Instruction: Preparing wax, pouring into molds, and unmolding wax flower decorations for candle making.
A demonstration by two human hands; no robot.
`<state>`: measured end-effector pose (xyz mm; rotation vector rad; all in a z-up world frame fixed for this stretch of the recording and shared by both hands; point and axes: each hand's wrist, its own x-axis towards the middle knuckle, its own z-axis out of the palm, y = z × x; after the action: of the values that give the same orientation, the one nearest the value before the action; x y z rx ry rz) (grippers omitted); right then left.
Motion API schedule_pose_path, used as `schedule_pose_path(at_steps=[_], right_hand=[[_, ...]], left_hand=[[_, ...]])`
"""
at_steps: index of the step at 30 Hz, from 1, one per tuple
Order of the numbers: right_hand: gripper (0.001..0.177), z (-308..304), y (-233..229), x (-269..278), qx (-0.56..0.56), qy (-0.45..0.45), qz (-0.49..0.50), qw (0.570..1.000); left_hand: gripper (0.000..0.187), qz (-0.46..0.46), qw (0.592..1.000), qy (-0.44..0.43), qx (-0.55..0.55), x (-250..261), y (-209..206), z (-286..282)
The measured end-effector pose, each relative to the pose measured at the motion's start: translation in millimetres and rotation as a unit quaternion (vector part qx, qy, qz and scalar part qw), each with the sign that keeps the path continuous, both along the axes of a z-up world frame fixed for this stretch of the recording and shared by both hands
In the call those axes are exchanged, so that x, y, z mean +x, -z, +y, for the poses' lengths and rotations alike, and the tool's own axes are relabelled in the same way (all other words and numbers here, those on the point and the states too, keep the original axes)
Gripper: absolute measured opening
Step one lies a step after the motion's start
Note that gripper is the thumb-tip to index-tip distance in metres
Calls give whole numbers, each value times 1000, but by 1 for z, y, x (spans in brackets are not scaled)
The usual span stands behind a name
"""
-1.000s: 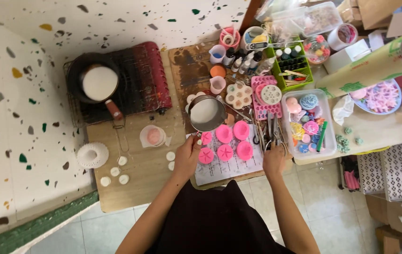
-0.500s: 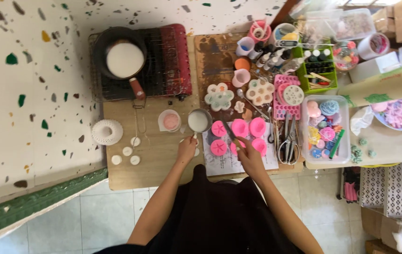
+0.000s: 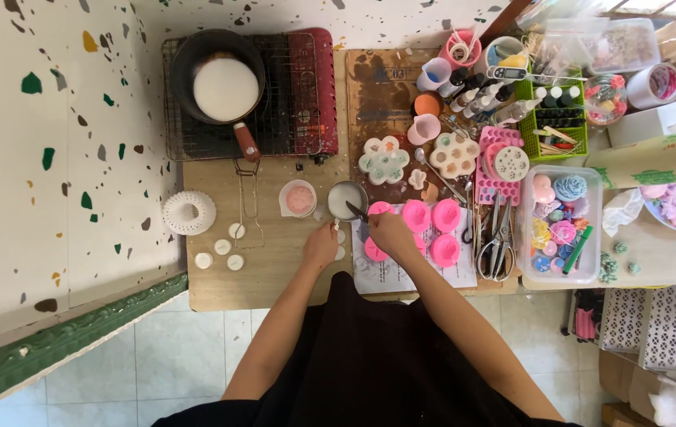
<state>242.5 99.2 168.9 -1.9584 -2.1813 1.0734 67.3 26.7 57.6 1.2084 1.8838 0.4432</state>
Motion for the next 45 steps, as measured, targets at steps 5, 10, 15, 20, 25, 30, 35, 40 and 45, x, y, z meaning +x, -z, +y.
schedule_pose_path(at_steps=[5,10,15,20,25,30,35,40,45], right_hand=[[25,26,9,-7,-59,17,-67,996],[24,45,37,8,-58,1,-59,997],[25,55,22,35,-129,1,10,992],[29,56,17,51,-271,101,131,948],[31,64,27,57,-385,207,189,879],[27,59,69,71,-492,279,241,789],[28,43,29,47,-347,203,202,893],[30,34,24,31,-71,32,116,990],[31,44,20,14,-11,-22,97,995]], left_hand=[[39,16,998,42,-41,-4,-8,5],[38,11,997,50,-49,-9,-13,12],[39,-11,997,45,-57,-10,-22,13],[38,-26,998,43,-41,-9,-29,14],[39,-22,999,44,-19,-5,-6,9],[38,-30,999,36,-15,-3,-15,12],[38,15,999,15,-38,2,-47,12],[39,43,998,28,-32,5,-37,11],[40,60,997,44,-27,-1,-33,19]])
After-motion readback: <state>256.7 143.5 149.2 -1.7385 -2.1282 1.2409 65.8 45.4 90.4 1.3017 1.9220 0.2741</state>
